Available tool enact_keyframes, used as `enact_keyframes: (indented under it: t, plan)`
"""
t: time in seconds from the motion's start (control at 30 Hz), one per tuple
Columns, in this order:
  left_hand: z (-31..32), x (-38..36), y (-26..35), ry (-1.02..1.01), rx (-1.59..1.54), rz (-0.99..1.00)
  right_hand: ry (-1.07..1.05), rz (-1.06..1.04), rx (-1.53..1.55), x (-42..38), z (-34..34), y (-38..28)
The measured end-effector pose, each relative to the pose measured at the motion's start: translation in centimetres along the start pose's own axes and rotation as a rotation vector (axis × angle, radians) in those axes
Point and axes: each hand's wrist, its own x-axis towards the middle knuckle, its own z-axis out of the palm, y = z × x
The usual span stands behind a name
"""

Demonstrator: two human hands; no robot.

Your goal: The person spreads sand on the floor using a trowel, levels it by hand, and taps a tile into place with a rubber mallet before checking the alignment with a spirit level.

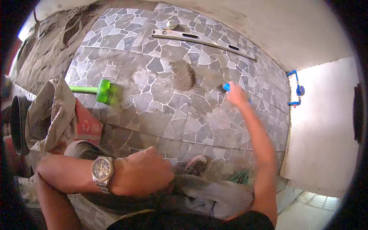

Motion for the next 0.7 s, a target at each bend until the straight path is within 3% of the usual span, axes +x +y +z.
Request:
enact_keyframes:
  t: [0.2,0.37,0.7]
  plan:
    - [0.7,1.8,-1.0,0.018,-0.042,0.067,0.037,-0.153,-0.167,3.3,-1.5,1.2]
    - [-1.6,4.6,-2.3,-0.198,-0.118,-0.048,0.045,-0.232,-0.226,5.4,-2.5,0.5]
    - [-0.7,6.3,-4.7,-0.068,-0.208,-0.048,0.129,-0.376,-0.321,7.6,-3.4,1.4]
